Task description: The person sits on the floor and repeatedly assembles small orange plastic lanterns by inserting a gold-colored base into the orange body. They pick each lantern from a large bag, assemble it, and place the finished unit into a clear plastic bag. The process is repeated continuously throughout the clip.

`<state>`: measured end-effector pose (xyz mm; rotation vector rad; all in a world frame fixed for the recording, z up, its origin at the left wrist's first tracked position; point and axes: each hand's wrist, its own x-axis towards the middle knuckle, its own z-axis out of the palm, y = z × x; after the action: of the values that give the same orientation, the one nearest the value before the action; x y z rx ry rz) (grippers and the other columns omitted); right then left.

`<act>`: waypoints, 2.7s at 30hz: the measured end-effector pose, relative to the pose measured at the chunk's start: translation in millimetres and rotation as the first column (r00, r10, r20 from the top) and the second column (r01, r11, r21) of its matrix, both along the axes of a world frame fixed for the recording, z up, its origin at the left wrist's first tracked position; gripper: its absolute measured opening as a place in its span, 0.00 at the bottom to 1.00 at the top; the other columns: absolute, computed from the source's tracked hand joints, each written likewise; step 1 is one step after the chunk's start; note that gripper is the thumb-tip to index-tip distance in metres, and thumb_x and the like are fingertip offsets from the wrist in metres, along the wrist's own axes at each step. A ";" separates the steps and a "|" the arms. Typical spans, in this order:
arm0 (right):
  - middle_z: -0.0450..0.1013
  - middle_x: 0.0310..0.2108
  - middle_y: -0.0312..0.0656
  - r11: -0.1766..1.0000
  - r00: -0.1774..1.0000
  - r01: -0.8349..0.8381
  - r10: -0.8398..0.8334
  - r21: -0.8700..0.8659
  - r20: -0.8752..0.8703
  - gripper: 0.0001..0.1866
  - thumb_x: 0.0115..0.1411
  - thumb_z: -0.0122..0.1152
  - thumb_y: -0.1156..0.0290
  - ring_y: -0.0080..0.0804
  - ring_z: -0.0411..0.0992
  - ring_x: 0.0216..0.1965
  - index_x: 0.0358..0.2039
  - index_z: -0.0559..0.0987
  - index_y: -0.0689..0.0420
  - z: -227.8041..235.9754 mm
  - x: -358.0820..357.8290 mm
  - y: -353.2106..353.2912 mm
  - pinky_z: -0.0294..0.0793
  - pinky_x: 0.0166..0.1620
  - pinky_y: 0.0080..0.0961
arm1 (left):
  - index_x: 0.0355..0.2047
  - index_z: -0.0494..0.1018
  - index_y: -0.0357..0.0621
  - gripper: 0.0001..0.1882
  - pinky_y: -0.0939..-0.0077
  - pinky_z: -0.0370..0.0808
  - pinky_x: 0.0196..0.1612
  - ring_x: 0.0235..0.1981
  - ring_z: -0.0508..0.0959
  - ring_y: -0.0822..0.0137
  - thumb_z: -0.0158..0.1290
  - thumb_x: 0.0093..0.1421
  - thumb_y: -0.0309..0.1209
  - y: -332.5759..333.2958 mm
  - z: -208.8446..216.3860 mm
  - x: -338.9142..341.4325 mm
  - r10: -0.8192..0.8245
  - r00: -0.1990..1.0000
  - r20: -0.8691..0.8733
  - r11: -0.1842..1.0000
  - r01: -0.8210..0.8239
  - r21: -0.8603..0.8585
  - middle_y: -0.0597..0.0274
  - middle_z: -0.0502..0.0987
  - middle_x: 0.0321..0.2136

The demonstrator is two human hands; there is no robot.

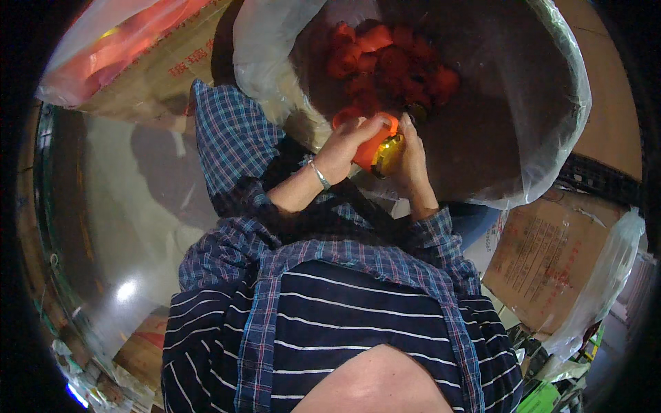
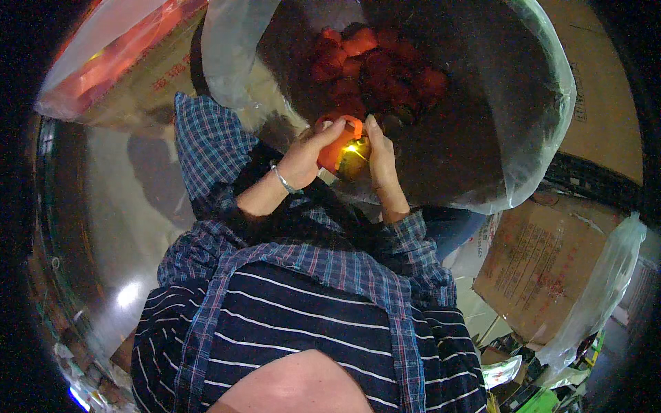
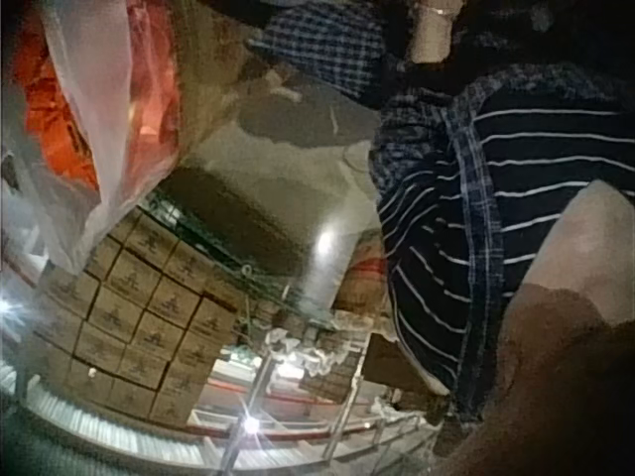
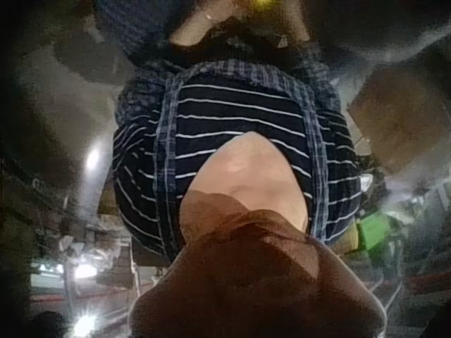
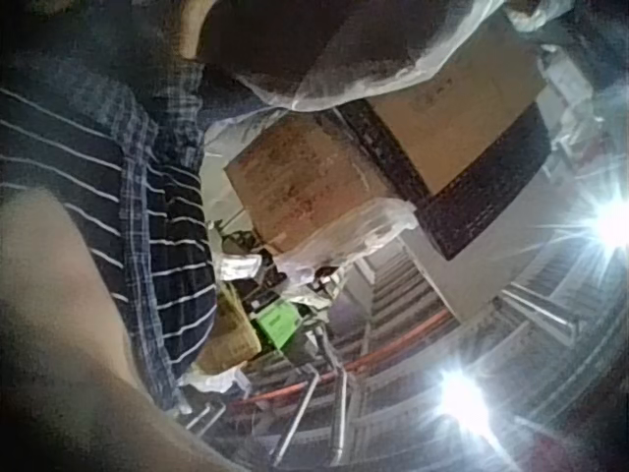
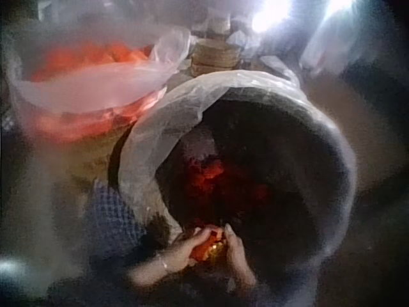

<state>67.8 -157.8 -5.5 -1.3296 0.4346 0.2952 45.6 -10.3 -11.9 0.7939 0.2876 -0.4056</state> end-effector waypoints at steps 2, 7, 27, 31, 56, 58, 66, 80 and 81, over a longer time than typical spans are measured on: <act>0.76 0.38 0.40 0.998 0.992 0.068 -0.069 -0.014 -0.102 0.28 0.65 0.53 0.47 0.26 0.73 0.37 0.41 0.80 0.64 6.5 5.7 -5.4 0.72 0.44 0.24 | 0.53 0.66 0.37 0.31 0.72 0.72 0.52 0.47 0.74 0.65 0.64 0.55 0.41 3.0 4.6 0.3 -0.122 0.982 0.148 0.953 0.074 0.295 0.58 0.74 0.47; 0.77 0.37 0.40 0.978 0.987 -0.054 0.083 -0.200 0.138 0.28 0.70 0.45 0.50 0.25 0.73 0.38 0.41 0.81 0.65 40.4 -6.0 -3.2 0.71 0.45 0.21 | 0.47 0.62 0.36 0.39 0.68 0.74 0.48 0.43 0.76 0.59 0.72 0.41 0.39 6.2 36.6 -8.0 -0.327 0.849 0.414 0.649 -0.117 0.752 0.52 0.73 0.41; 0.76 0.42 0.43 0.943 0.946 0.064 0.047 -0.327 0.320 0.32 0.72 0.39 0.47 0.28 0.72 0.45 0.45 0.78 0.67 48.8 -7.7 0.6 0.69 0.50 0.24 | 0.51 0.63 0.37 0.39 0.71 0.72 0.49 0.44 0.73 0.66 0.73 0.44 0.38 8.7 34.5 -7.5 -0.190 0.826 0.531 0.776 -0.205 0.596 0.58 0.72 0.43; 0.72 0.47 0.45 0.944 0.951 0.110 -0.009 -0.310 0.310 0.26 0.72 0.44 0.52 0.30 0.70 0.48 0.50 0.75 0.64 36.7 -14.4 18.1 0.68 0.52 0.25 | 0.50 0.65 0.38 0.30 0.71 0.72 0.47 0.43 0.73 0.63 0.65 0.56 0.41 -6.8 27.0 -13.3 -0.020 0.878 0.479 0.807 -0.268 0.526 0.55 0.71 0.43; 0.76 0.36 0.41 0.977 0.976 -0.113 0.075 0.179 0.206 0.23 0.69 0.43 0.55 0.26 0.74 0.37 0.41 0.78 0.63 52.7 -11.1 6.5 0.72 0.43 0.22 | 0.34 0.79 0.38 0.17 0.84 0.69 0.36 0.30 0.72 0.82 0.52 0.67 0.41 11.1 40.9 -23.7 0.053 0.883 0.467 0.969 -0.158 0.188 0.74 0.76 0.29; 0.76 0.36 0.40 0.985 0.992 -0.031 0.009 0.172 0.129 0.24 0.69 0.43 0.53 0.26 0.74 0.37 0.41 0.78 0.62 50.6 -9.9 7.5 0.73 0.42 0.23 | 0.36 0.78 0.37 0.17 0.82 0.71 0.37 0.31 0.74 0.80 0.52 0.67 0.41 6.2 42.7 -24.1 0.067 0.913 0.402 0.976 -0.144 0.164 0.72 0.77 0.30; 0.76 0.41 0.41 0.916 0.983 0.179 -0.155 0.359 -0.094 0.28 0.69 0.45 0.44 0.30 0.75 0.40 0.47 0.76 0.59 47.6 -18.2 22.3 0.74 0.46 0.28 | 0.45 0.74 0.35 0.20 0.69 0.76 0.39 0.34 0.81 0.61 0.58 0.62 0.40 -2.3 19.0 -13.6 -0.271 0.512 0.815 0.613 -0.560 0.556 0.53 0.79 0.34; 0.73 0.44 0.46 0.837 0.844 0.308 -0.020 -0.452 0.537 0.16 0.66 0.54 0.67 0.34 0.72 0.45 0.48 0.75 0.65 14.7 -14.9 33.1 0.71 0.48 0.29 | 0.46 0.76 0.41 0.23 0.78 0.71 0.46 0.43 0.75 0.72 0.51 0.67 0.50 -20.9 36.5 -4.1 0.221 0.968 0.115 0.959 -0.237 0.155 0.65 0.78 0.42; 0.73 0.44 0.47 0.801 0.812 0.302 0.068 -0.517 0.580 0.16 0.66 0.54 0.67 0.34 0.72 0.45 0.48 0.75 0.66 12.6 -14.2 32.0 0.70 0.49 0.28 | 0.46 0.75 0.42 0.23 0.77 0.71 0.47 0.43 0.75 0.72 0.51 0.67 0.50 -20.2 36.0 -0.4 0.252 0.968 0.007 0.962 -0.252 0.103 0.66 0.78 0.42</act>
<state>53.5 -125.8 7.1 -1.9077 0.0806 -0.4044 45.2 -30.6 24.1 0.8449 0.4128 -0.1540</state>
